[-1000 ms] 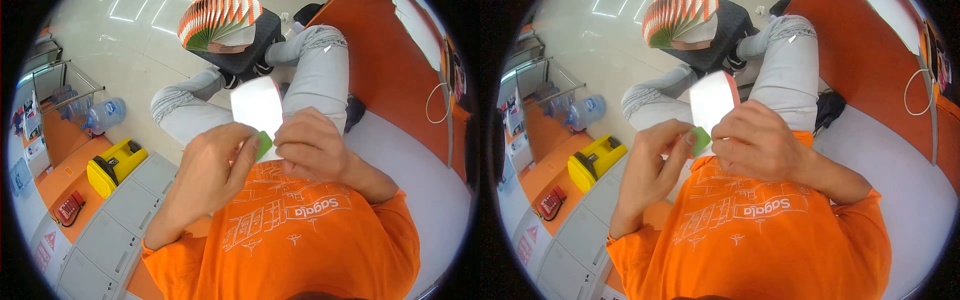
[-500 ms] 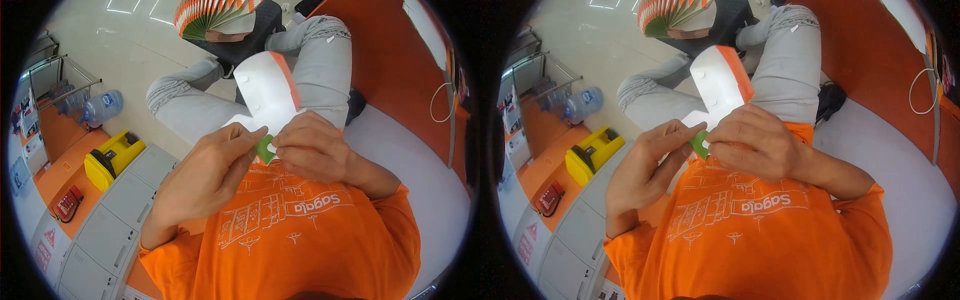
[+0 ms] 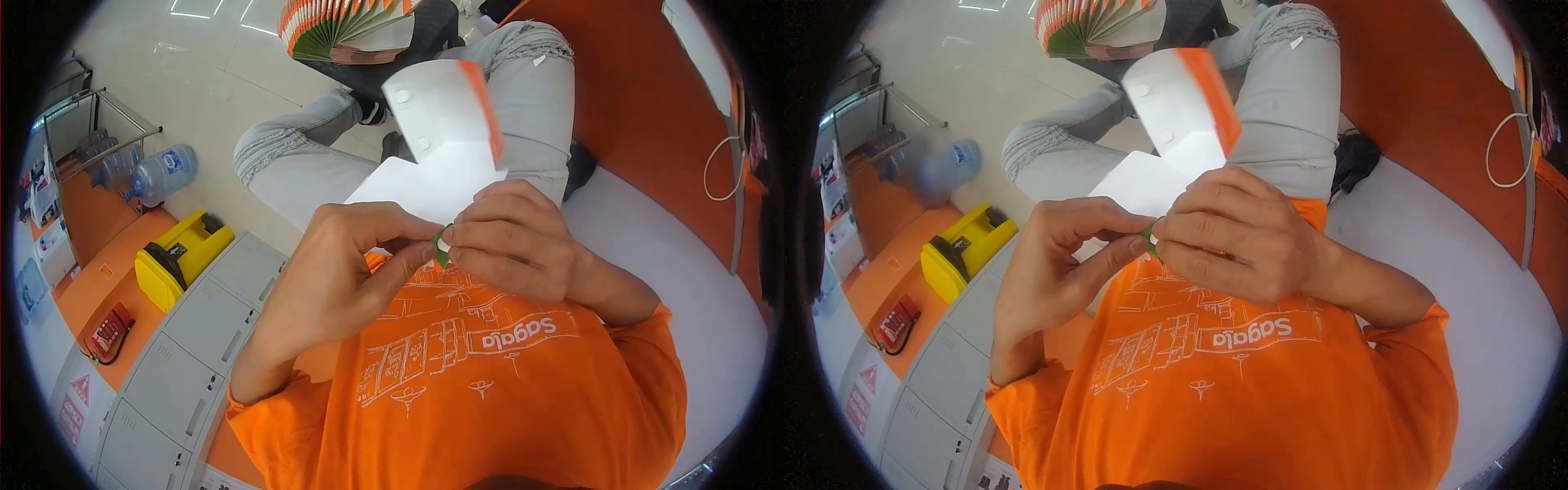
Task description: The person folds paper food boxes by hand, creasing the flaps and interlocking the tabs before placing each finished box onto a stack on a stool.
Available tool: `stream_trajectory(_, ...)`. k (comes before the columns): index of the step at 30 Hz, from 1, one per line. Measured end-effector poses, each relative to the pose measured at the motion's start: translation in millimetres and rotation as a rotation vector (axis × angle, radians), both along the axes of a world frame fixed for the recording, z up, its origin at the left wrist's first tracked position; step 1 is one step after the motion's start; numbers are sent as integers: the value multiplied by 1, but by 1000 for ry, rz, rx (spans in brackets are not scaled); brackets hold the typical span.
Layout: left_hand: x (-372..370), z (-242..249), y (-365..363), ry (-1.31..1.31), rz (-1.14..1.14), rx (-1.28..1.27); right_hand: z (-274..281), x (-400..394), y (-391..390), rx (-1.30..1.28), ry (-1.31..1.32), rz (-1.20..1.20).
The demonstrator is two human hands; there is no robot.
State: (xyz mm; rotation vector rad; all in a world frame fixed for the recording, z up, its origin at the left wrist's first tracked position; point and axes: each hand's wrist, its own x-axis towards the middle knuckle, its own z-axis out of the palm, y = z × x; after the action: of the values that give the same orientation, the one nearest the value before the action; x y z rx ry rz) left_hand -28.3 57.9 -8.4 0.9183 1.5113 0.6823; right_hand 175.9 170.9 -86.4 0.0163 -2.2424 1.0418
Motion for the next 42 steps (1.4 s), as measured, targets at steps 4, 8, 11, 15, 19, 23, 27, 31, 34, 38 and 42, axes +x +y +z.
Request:
stream_trajectory(4,0,-6,0,-96,81,-34,0,-1,4,3,6,-10)
stream_trajectory(8,0,-12,1,-125,74,-64,4,-1,1,-3,-47,-20)
stream_trajectory(11,0,-12,3,-93,48,-44,7,0,-1,-54,-97,-41)
stream_trajectory(15,3,-12,1,-27,50,-23,7,0,1,-291,-181,-14)
stream_trajectory(19,7,-6,1,142,6,-52,11,-1,10,-499,-270,67)
stream_trajectory(23,7,-6,-3,205,-4,35,2,-2,16,-727,-356,173)
stream_trajectory(27,8,-3,-7,231,-38,78,0,-6,17,-809,-391,255)
stream_trajectory(31,5,3,-5,299,-119,119,5,-11,23,-969,-509,353)
stream_trajectory(34,9,7,-5,353,-138,111,13,-15,26,-987,-635,336)
stream_trajectory(38,13,9,-6,432,-169,131,10,-15,26,-837,-593,394)
stream_trajectory(42,-10,8,2,595,-152,343,6,-7,53,-892,-573,553)
